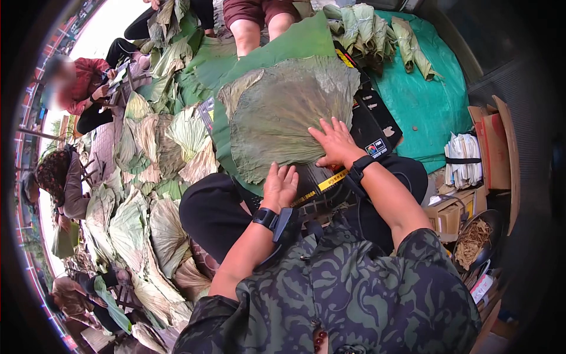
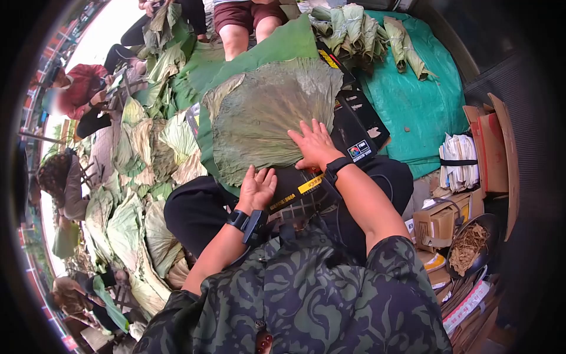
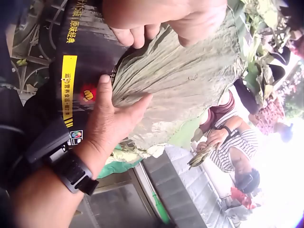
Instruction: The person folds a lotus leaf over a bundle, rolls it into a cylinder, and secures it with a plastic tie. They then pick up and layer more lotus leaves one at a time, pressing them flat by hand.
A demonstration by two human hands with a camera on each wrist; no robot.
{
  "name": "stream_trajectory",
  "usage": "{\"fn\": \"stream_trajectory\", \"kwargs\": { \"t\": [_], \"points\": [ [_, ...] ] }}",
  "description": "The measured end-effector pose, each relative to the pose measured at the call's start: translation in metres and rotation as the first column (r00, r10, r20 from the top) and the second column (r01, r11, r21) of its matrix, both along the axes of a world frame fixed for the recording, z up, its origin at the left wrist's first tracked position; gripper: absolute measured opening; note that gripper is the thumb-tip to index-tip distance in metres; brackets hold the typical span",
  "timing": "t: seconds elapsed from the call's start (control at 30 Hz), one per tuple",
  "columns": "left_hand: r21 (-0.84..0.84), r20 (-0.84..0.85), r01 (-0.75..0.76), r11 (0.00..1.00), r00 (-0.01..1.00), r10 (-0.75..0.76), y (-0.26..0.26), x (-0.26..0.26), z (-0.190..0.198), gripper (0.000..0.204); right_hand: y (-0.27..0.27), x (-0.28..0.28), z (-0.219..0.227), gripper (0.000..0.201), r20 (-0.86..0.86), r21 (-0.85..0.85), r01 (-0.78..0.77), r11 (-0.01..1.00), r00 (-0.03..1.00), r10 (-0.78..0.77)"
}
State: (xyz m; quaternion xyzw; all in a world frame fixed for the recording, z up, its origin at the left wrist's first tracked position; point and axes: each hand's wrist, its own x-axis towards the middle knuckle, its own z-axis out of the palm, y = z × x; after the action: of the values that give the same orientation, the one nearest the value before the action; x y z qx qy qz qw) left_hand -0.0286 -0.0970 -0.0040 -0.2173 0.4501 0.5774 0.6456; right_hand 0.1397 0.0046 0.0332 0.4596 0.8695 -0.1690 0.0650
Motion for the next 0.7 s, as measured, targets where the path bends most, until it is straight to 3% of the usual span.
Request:
{"fn": "stream_trajectory", "kwargs": {
  "t": [0.1,0.17,0.23,0.3,0.37,0.43,0.47,0.5,0.6,0.63,0.7],
  "points": [
    [0.030,0.079,-0.033,0.999,0.996,0.031,0.008,-0.005,-0.001,0.039,-0.006,-0.009,-0.004,0.087,-0.003,0.043,0.011,0.999,1.000,-0.011],
    [0.120,0.054,0.028,0.992,0.998,-0.034,0.015,-0.007,0.003,0.025,-0.012,-0.014,-0.015,0.082,-0.039,0.092,0.007,0.996,0.999,-0.003],
    [0.176,0.025,0.042,0.983,0.999,-0.047,0.019,-0.006,0.018,0.019,-0.018,-0.021,-0.030,0.062,-0.179,0.292,0.111,0.950,0.982,-0.060],
    [0.264,-0.104,0.188,0.946,0.981,-0.166,0.021,-0.006,0.036,0.017,-0.013,-0.026,-0.046,0.051,-0.276,0.373,0.161,0.914,0.959,-0.056],
    [0.291,-0.139,0.219,0.931,0.973,-0.185,0.021,-0.009,0.058,0.018,-0.004,-0.031,-0.045,0.040,-0.373,0.445,0.219,0.868,0.927,-0.042],
    [0.425,-0.349,0.358,0.831,0.912,-0.215,0.017,-0.009,0.079,0.026,0.003,-0.034,-0.021,0.027,-0.507,0.241,0.366,0.899,0.837,-0.205],
    [0.428,-0.406,0.402,0.809,0.886,-0.225,0.014,-0.010,0.081,0.035,0.007,-0.034,-0.007,0.026,-0.576,0.240,0.385,0.891,0.796,-0.188],
    [0.433,-0.401,0.399,0.808,0.889,-0.223,0.010,-0.011,0.080,0.035,0.010,-0.033,0.003,0.026,-0.571,0.245,0.382,0.891,0.799,-0.186],
    [0.201,-0.242,0.460,0.865,0.879,-0.411,0.007,-0.020,0.049,0.046,0.026,-0.034,0.028,0.024,-0.630,0.298,0.420,0.857,0.761,-0.154],
    [0.204,-0.233,0.454,0.867,0.883,-0.408,0.006,-0.021,0.039,0.046,0.029,-0.035,0.040,0.021,-0.675,0.333,0.446,0.831,0.728,-0.120],
    [0.152,-0.127,0.233,0.961,0.968,-0.215,0.015,-0.030,0.020,0.060,0.028,-0.039,0.050,0.026,-0.666,0.367,0.437,0.821,0.740,-0.096]
  ]
}}
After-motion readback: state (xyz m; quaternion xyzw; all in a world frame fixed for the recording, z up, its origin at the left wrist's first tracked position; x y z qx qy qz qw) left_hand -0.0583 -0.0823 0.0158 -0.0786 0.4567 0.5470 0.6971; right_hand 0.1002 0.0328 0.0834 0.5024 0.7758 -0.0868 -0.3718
